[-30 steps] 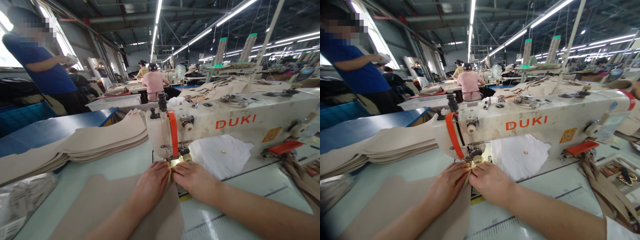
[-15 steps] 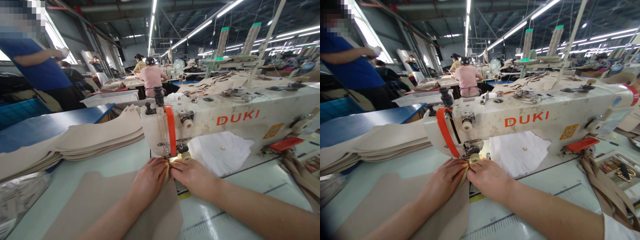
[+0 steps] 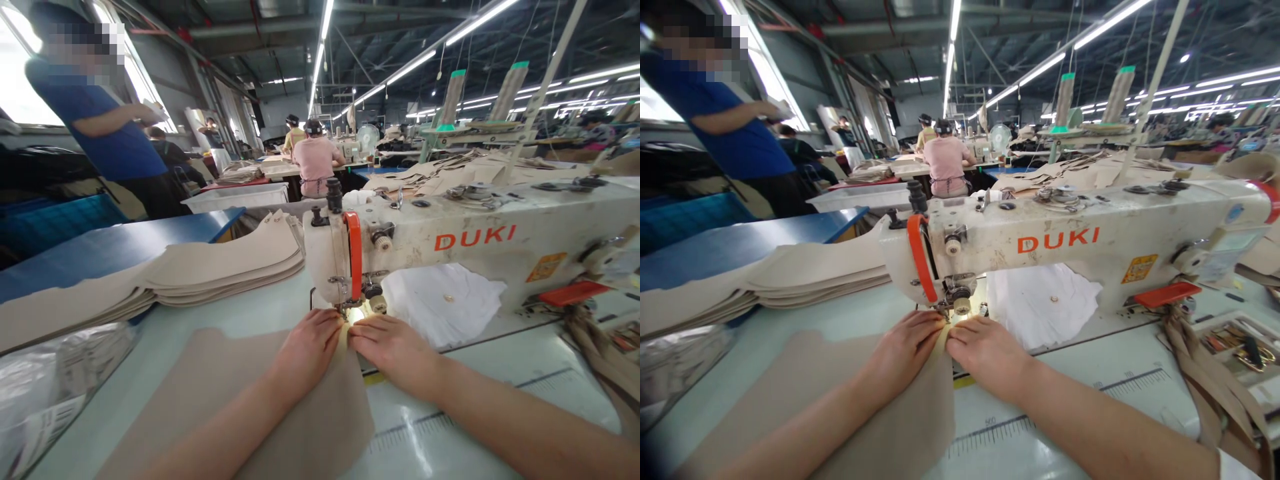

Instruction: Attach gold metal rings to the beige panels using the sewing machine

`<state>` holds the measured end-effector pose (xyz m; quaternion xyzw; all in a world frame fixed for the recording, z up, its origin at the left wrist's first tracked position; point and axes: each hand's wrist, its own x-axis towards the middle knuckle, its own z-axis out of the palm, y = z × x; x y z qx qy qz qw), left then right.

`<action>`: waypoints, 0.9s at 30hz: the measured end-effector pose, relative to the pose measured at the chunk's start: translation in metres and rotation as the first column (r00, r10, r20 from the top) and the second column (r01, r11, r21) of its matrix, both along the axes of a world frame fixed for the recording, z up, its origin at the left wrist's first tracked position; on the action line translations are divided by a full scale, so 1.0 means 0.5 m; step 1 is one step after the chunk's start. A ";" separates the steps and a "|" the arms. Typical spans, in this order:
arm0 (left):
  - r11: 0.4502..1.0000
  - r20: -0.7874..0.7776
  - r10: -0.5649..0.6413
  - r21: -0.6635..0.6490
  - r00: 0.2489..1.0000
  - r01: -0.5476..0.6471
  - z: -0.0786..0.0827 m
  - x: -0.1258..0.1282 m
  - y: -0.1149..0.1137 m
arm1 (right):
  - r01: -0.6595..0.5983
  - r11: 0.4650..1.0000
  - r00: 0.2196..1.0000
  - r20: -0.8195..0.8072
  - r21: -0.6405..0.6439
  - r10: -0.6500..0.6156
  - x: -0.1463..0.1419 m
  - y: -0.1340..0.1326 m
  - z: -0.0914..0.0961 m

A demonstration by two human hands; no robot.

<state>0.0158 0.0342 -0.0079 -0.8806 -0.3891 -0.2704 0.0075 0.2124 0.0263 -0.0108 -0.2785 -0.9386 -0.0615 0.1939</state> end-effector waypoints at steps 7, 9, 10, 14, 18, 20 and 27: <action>0.987 -0.149 0.116 -0.090 0.982 -0.130 0.011 -0.003 -0.033 | -0.045 0.996 0.998 0.049 -0.073 0.049 0.000 -0.010 0.015; 0.985 -0.183 0.116 -0.104 0.976 -0.137 0.011 -0.004 -0.035 | -0.050 0.996 0.997 0.060 -0.075 0.055 0.000 -0.010 0.016; 0.985 -0.191 0.113 -0.109 0.975 -0.135 0.011 -0.004 -0.034 | -0.053 0.996 0.996 0.066 -0.072 0.058 0.000 -0.009 0.015; 0.984 -0.217 0.101 -0.120 0.971 -0.129 0.012 -0.003 -0.030 | -0.067 0.996 0.993 0.093 -0.061 0.073 0.001 -0.005 0.012; 0.986 -0.258 0.075 -0.126 0.963 -0.111 0.013 -0.006 -0.027 | -0.063 0.997 0.992 0.109 -0.050 0.068 0.000 -0.003 0.012; 0.988 -0.245 0.064 -0.121 0.967 -0.096 0.013 -0.009 -0.026 | -0.056 0.997 0.991 0.119 -0.052 0.062 -0.001 -0.003 0.013; 0.983 -0.216 0.076 -0.146 0.973 -0.110 0.012 -0.011 -0.019 | -0.050 0.997 0.992 0.116 -0.063 0.057 -0.004 -0.001 0.016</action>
